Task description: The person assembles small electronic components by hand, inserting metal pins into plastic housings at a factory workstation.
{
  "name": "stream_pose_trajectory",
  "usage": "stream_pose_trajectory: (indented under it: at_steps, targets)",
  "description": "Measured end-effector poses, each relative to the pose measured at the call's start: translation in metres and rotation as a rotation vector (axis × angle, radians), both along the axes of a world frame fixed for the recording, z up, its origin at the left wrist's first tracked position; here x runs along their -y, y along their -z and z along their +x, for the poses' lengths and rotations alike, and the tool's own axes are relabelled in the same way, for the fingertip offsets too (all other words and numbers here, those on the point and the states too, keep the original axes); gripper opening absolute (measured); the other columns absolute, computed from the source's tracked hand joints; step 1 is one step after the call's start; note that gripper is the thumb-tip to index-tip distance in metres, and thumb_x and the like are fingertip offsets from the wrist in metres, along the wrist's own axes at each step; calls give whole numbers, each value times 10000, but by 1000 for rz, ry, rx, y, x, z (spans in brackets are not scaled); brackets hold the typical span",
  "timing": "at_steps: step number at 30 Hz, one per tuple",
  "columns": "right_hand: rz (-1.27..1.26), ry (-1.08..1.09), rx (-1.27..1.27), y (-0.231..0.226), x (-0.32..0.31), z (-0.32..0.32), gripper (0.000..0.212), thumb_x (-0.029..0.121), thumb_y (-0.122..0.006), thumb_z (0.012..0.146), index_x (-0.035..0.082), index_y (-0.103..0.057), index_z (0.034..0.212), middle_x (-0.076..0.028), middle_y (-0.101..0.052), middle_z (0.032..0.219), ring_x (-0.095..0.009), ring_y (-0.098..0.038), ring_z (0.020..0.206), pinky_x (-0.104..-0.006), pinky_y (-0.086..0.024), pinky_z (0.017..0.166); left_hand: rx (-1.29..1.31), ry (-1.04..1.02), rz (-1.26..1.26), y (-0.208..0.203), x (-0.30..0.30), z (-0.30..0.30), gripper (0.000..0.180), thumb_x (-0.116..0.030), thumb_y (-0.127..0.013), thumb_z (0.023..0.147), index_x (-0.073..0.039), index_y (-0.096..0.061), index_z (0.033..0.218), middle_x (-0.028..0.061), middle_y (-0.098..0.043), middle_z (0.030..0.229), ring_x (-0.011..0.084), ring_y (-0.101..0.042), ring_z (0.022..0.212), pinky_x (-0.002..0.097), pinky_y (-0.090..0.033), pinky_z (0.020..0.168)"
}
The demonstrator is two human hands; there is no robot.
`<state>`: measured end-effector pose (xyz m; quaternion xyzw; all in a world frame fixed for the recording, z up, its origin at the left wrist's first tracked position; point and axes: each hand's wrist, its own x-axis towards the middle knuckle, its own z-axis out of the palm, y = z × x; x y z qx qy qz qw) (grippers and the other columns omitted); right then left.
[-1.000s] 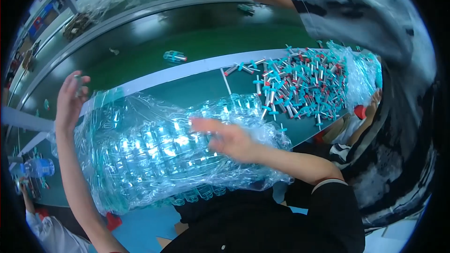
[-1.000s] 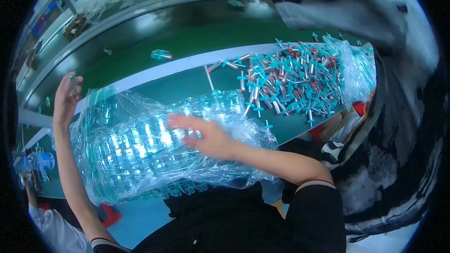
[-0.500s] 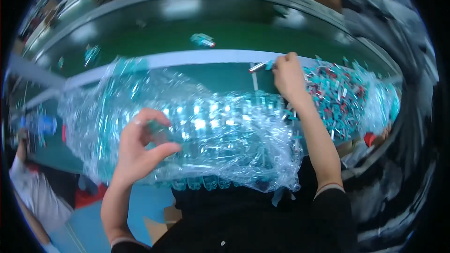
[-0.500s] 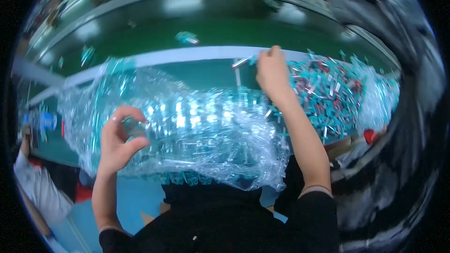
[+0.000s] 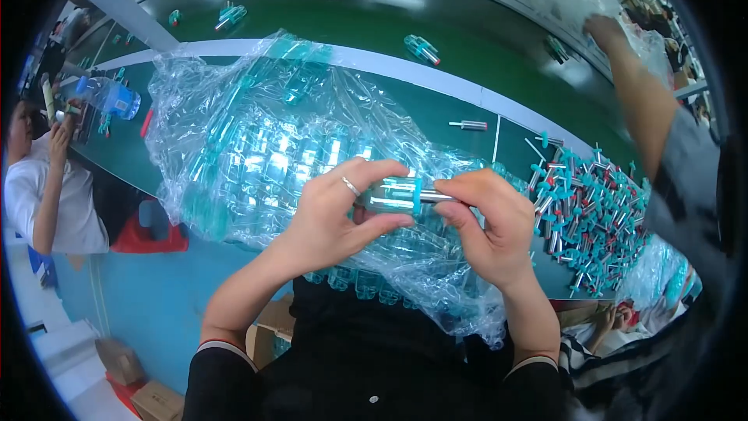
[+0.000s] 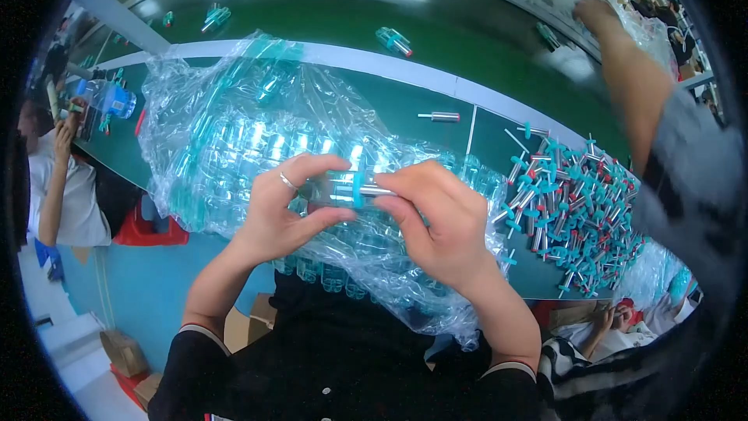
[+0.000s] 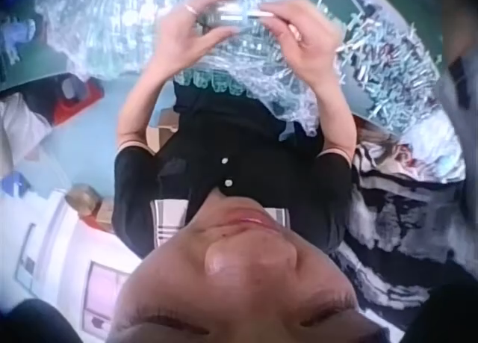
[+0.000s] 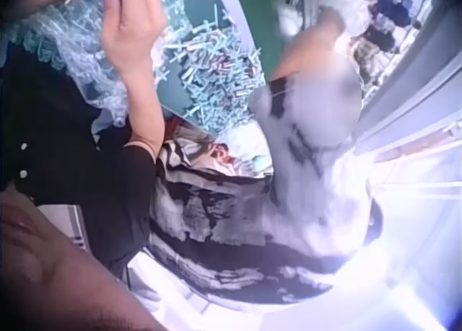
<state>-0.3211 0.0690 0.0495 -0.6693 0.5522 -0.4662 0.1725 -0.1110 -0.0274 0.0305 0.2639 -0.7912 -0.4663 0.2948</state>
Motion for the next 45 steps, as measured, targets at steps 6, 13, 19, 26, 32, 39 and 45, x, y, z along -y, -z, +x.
stream_pose_trajectory:
  at_steps: [6, 13, 19, 26, 32, 39, 45]
  targets:
    - [127, 23, 300, 19, -8, 6, 183, -81, -660, 862, -29, -724, 1026, -131, -701, 880, -166, -682, 664, -261, -537, 591, -75, -4, -105, 13, -7, -2, 517, -118, -904, 716, -90, -707, 1193, 48, -635, 797, 146, -603, 665, 293, -490, 618]
    - [-14, 133, 133, 22, -10, 20, 181, -103, -670, 853, -27, -723, 1009, -141, -706, 868, -168, -684, 654, -263, -544, 568, -176, -144, -100, 29, -24, -9, 538, -116, -915, 701, -79, -717, 1200, 61, -658, 795, 160, -623, 679, 286, -490, 602]
    - [-50, 149, 95, 29, -9, 26, 178, -86, -706, 841, -19, -726, 1004, -150, -709, 885, -192, -690, 681, -273, -543, 584, -155, -152, -182, 36, -23, -7, 560, -135, -923, 695, -80, -714, 1212, 66, -677, 820, 148, -632, 693, 283, -496, 610]
    - [72, 49, 63, 30, -5, 15, 192, -51, -696, 879, -13, -724, 1065, -152, -715, 909, -194, -701, 766, -291, -563, 650, -187, -34, 214, 54, -16, -3, 498, -27, -856, 760, -47, -690, 1229, 76, -691, 981, 129, -675, 812, 245, -538, 670]
    - [565, -246, 924, 38, -6, -6, 223, -29, -597, 980, -54, -687, 1183, -162, -725, 916, -173, -702, 755, -281, -581, 634, -225, 50, 568, 53, -12, 0, 549, 115, -800, 732, -10, -663, 1249, 62, -667, 1125, 102, -615, 961, 257, -509, 788]
    - [625, -214, 1018, 44, -4, 0, 164, -68, -615, 953, -75, -691, 1098, -168, -708, 870, -210, -723, 740, -312, -606, 618, -142, 30, 409, 57, -6, 2, 485, -27, -853, 740, -63, -716, 1204, 53, -702, 935, 60, -589, 732, 222, -449, 587]
    - [623, -208, 1012, 42, -2, 2, 162, -77, -613, 952, -79, -688, 1096, -163, -702, 854, -207, -719, 731, -318, -611, 626, -195, 66, 368, 61, -3, 1, 481, -38, -852, 726, -57, -723, 1188, 74, -702, 944, 105, -618, 721, 247, -474, 601]
